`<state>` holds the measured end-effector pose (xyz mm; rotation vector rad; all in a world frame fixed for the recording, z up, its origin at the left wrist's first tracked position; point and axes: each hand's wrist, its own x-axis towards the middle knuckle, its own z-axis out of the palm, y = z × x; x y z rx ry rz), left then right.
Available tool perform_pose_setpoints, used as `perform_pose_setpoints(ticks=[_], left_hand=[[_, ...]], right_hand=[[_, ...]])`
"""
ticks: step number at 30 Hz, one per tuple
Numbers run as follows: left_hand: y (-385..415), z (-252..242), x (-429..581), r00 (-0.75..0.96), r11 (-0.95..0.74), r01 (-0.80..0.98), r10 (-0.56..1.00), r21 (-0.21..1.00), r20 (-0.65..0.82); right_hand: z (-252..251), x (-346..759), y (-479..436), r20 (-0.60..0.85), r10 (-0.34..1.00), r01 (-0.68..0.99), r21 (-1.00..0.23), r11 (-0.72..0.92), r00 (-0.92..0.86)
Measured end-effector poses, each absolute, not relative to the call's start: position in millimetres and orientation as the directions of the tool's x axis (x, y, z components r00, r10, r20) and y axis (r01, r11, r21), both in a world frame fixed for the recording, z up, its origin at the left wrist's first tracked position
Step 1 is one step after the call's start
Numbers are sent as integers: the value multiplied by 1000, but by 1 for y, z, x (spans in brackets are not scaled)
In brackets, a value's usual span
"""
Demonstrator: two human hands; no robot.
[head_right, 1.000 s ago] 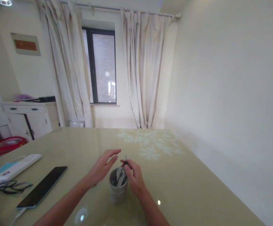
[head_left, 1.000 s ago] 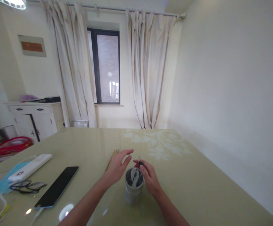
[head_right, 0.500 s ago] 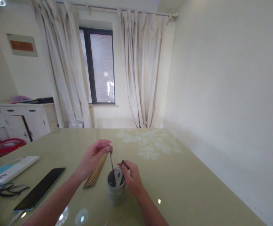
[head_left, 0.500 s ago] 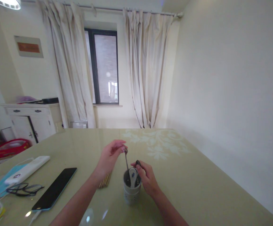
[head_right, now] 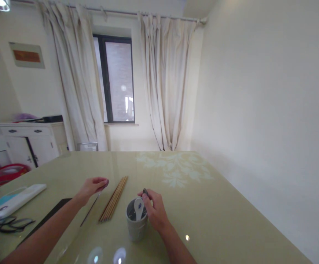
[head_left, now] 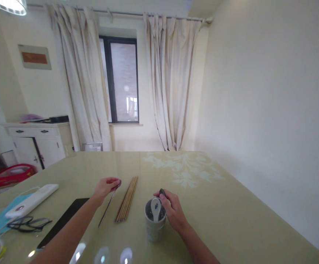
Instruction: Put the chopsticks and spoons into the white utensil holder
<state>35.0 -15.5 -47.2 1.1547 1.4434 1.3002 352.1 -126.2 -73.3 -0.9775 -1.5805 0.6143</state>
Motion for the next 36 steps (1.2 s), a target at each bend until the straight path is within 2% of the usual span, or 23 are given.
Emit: perform_pose_setpoints(ticks=[8, 13, 17, 21, 25, 28, 31, 36], left_hand=[[-9, -80, 46, -169, 59, 313, 986, 948, -5], [-12, -74, 51, -174, 37, 532, 982, 846, 67], [-19, -56, 61, -138, -31, 612, 980, 791, 146], [-37, -23, 94, 14, -205, 571, 970, 795, 241], [-77, 20, 144, 345, -460, 370, 875, 807, 340], [-107, 41, 179, 463, -533, 390, 818, 751, 341], [-122, 46, 200, 458, -550, 425, 816, 719, 353], [-125, 35, 205, 411, -499, 354, 843, 791, 348]], right_hand=[[-62, 354, -128, 616, 787, 218, -764, 607, -31], [-54, 354, -129, 688, 722, 273, -710, 649, 75], [-49, 353, -131, 692, 712, 299, -708, 639, 117], [-42, 355, -133, 640, 727, 162, -767, 620, 247], [-35, 359, -133, 546, 719, 52, -810, 584, 429], [-33, 363, -131, 512, 716, 21, -820, 573, 475], [-35, 366, -126, 486, 718, -35, -816, 576, 498], [-38, 364, -122, 431, 751, -127, -821, 556, 500]])
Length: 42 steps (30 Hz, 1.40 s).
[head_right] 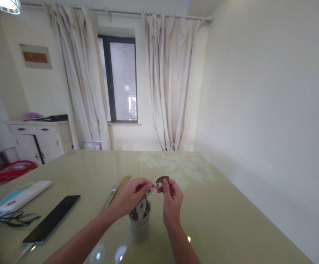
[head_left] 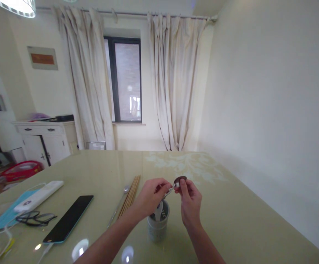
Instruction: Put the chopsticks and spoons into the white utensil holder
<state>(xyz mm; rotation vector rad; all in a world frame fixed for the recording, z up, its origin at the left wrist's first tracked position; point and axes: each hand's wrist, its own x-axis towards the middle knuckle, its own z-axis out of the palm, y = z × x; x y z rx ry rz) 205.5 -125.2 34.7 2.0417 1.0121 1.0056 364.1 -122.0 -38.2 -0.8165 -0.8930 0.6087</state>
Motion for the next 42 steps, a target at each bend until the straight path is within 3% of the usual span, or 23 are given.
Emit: perform_pose_setpoints(ticks=[7, 12, 15, 18, 25, 30, 34, 37, 39, 42], left_hand=[[-125, 28, 194, 390, -438, 305, 868, 846, 308], [-90, 9, 134, 136, -356, 397, 934, 846, 330], [-64, -18, 83, -39, -197, 581, 962, 790, 269], [-53, -43, 47, -120, -83, 648, 971, 758, 208], [-58, -71, 40, -162, -29, 676, 969, 736, 187], [-61, -75, 44, -155, -75, 696, 955, 714, 251], [-72, -50, 71, -75, -190, 679, 943, 709, 324], [-91, -19, 116, 220, -419, 608, 905, 675, 364], [-105, 0, 147, 404, -533, 639, 846, 555, 347], [-117, 17, 180, 509, -556, 761, 831, 334, 224]], right_hand=[[-35, 355, -129, 438, 808, -167, -830, 532, 395], [-38, 356, -125, 412, 837, -179, -850, 495, 359], [-42, 356, -121, 425, 828, -146, -852, 502, 365], [-46, 356, -118, 431, 827, -133, -854, 503, 361], [-52, 357, -115, 421, 839, -113, -869, 482, 345], [-55, 359, -111, 400, 861, -85, -891, 445, 314], [-60, 356, -109, 371, 906, -46, -921, 387, 202], [-62, 351, -113, 346, 932, -29, -936, 351, 106], [-60, 349, -117, 333, 942, -49, -941, 334, 32], [-58, 347, -121, 334, 938, -86, -941, 326, -91]])
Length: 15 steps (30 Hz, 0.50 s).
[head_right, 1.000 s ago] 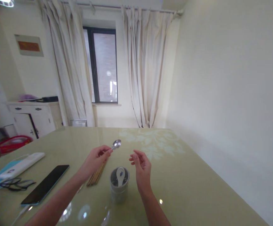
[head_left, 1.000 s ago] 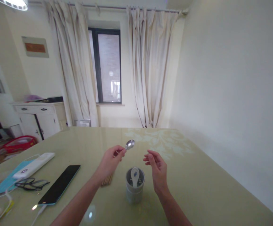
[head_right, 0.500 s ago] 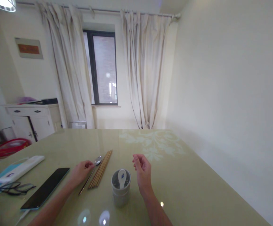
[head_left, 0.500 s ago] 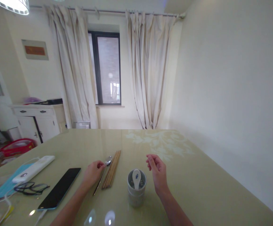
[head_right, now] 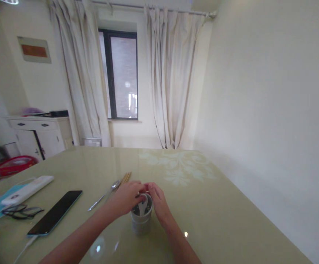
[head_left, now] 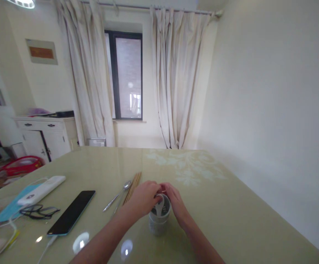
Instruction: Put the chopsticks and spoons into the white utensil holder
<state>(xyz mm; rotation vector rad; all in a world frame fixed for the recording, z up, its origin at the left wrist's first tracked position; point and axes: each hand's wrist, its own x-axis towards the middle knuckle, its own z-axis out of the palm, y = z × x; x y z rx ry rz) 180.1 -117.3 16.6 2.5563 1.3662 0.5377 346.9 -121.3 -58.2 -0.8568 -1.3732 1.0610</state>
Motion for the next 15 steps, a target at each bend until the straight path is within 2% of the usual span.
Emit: perform_pose_setpoints(ticks=[3, 6, 9, 12, 13, 15], left_hand=[[-121, 23, 192, 507, -523, 824, 852, 218, 128], [-123, 26, 189, 497, -511, 830, 860, 223, 118], [-121, 28, 174, 457, -517, 742, 856, 427, 243], [-108, 26, 143, 259, -477, 475, 879, 740, 401], [-101, 25, 130, 163, -434, 354, 901, 829, 402], [-84, 19, 101, -4, -295, 100, 955, 950, 297]], right_hand=[[-59, 347, -122, 309, 938, -79, -951, 300, -159], [-63, 347, -120, 274, 947, -70, -961, 266, -169], [-66, 347, -120, 227, 959, -53, -974, 222, -170], [-65, 348, -122, 176, 973, 3, -984, 179, -147], [-64, 348, -123, 170, 976, 21, -984, 174, -139], [-62, 348, -125, 166, 977, 37, -984, 172, -131]])
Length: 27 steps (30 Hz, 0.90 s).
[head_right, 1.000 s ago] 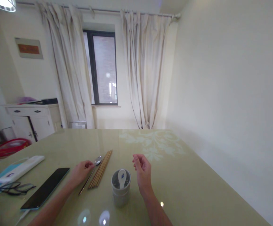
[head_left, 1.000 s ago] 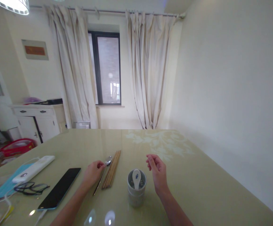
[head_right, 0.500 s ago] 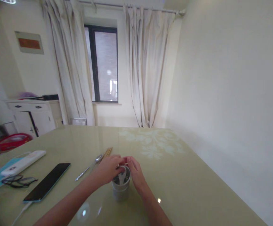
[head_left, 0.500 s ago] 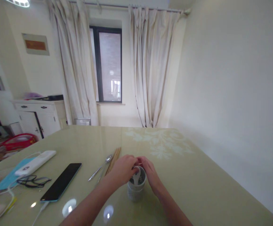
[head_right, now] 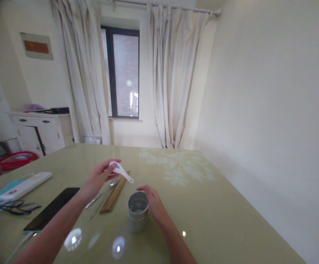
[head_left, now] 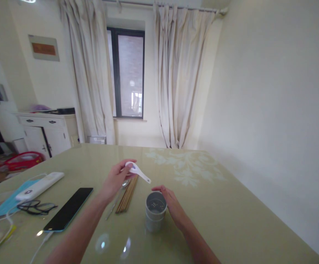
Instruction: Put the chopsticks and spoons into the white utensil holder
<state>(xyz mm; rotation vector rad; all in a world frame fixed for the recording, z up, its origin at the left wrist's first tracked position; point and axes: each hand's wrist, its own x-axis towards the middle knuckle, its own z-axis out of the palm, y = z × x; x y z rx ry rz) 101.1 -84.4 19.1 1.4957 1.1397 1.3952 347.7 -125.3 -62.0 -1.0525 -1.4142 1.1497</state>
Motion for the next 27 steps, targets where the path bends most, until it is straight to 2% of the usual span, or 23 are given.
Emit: perform_pose_setpoints(ticks=[3, 7, 10, 16, 27], left_hand=[[-60, 5, 59, -87, -142, -1, 986, 990, 141], [-33, -21, 20, -113, 14, 42, 994, 999, -10], [-20, -38, 8, -122, 68, 86, 991, 994, -58], [-8, -54, 6, -55, 77, 215, 996, 974, -67], [5, -77, 23, -10, -61, 541, 997, 839, 79]], right_hand=[[-59, 348, -127, 165, 977, 52, -984, 173, -133], [-60, 349, -127, 162, 978, 83, -981, 174, -135], [-65, 350, -124, 162, 978, 98, -980, 176, -133], [-71, 354, -122, 137, 983, 103, -983, 150, -122], [-64, 354, -125, 175, 973, 125, -973, 194, -150]])
